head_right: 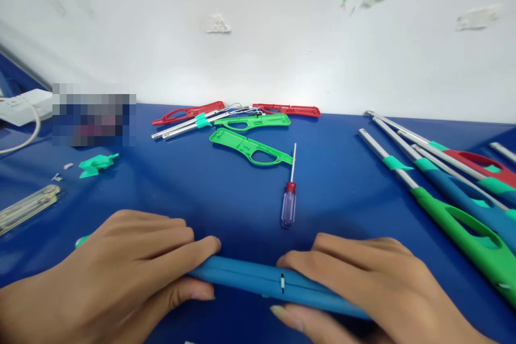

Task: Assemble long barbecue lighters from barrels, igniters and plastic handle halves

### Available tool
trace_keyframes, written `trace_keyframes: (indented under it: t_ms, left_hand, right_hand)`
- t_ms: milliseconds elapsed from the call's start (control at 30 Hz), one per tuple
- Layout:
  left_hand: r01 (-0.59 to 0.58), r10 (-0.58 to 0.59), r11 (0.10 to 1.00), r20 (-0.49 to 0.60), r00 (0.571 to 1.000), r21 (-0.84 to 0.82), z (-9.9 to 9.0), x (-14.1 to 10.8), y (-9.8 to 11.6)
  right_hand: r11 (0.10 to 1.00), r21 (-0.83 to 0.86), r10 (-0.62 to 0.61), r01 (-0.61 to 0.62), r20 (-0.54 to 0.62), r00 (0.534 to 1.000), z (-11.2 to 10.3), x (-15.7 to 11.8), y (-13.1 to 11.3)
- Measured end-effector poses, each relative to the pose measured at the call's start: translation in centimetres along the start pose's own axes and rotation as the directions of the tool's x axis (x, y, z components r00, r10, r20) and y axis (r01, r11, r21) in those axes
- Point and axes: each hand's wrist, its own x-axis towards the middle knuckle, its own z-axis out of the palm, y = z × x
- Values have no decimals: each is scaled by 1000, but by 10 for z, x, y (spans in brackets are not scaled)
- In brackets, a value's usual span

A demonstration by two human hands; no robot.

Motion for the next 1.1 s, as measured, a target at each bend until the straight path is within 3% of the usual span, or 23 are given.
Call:
trace_keyframes:
  t_ms: [133, 300, 400, 500, 600, 767, 1100]
  left_hand:
    - [-11, 11, 1000, -2, 1000, -6, 1, -3, 0]
    - [-1, 1, 999, -1, 1000, 32, 3, 2, -1]
    - [-8, 8, 1000, 2, 1000, 24, 1, 5, -2]
    - [20, -19, 1000, 68, 997, -14, -2, 4, -4]
    - [21, -21, 1000, 119, 993, 1, -4, 4, -7]
    - [-7, 2, 997, 71, 997, 76, -4, 5, -13]
    - [1, -7, 999, 116, 993, 52, 0, 1, -21]
  right_hand:
    - [998, -46, -39, 42, 67, 997, 1, -11, 5]
    - [997, 54, 65, -63, -33, 997, -1, 1, -10]
    - [980, 196, -11, -23, 176, 984, -10, 23, -21]
    - [985, 146, 78, -90, 84, 993, -14, 30, -22]
    - [988, 70, 136, -138, 35, 990, -7, 20, -16]
    - [995, -33, 94, -92, 63, 994, 1, 12, -8]
    - [1000, 2, 13, -13, 47, 999, -10, 39, -21]
